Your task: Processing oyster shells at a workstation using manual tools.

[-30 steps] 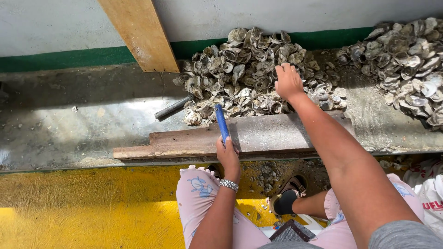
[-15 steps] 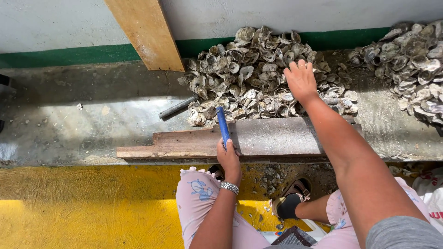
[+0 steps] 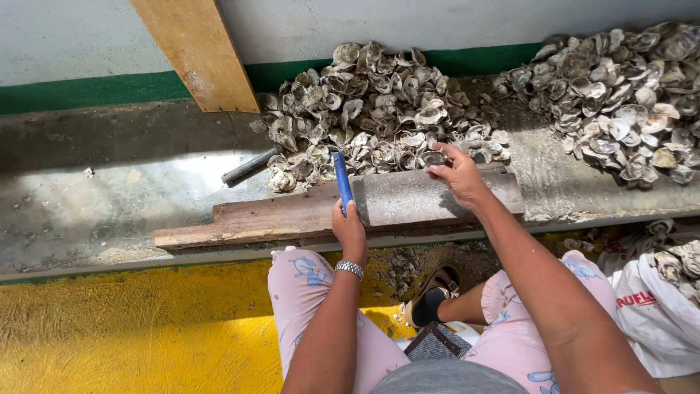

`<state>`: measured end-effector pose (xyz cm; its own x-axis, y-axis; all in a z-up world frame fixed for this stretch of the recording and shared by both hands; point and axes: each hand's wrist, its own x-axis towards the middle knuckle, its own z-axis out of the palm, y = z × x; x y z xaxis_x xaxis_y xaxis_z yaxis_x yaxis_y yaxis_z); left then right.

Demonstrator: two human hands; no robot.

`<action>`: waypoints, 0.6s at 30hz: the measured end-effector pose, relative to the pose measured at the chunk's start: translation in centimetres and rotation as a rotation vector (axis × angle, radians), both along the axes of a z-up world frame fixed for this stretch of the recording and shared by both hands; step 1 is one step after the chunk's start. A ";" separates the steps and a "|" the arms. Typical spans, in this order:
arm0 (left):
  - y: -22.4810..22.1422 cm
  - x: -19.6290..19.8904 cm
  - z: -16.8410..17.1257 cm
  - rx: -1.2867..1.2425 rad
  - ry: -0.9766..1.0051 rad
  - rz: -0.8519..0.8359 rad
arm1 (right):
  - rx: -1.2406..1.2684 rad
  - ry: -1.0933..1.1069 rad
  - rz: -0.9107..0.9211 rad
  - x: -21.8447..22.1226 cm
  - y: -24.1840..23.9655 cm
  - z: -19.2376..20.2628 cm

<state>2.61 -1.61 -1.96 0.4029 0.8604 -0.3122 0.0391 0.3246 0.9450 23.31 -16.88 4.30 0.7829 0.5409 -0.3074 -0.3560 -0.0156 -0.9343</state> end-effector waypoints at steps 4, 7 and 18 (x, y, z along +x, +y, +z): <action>-0.7 -0.6 1.5 0.003 -0.009 -0.071 | 0.076 0.053 0.085 -2.8 -1.5 0.8; -1.0 -0.7 1.9 -0.009 0.013 -0.117 | -0.030 -0.202 0.130 -4.3 -1.6 0.2; -1.2 0.2 -1.1 0.107 0.011 -0.269 | -0.492 -1.357 0.155 -5.2 1.1 -8.1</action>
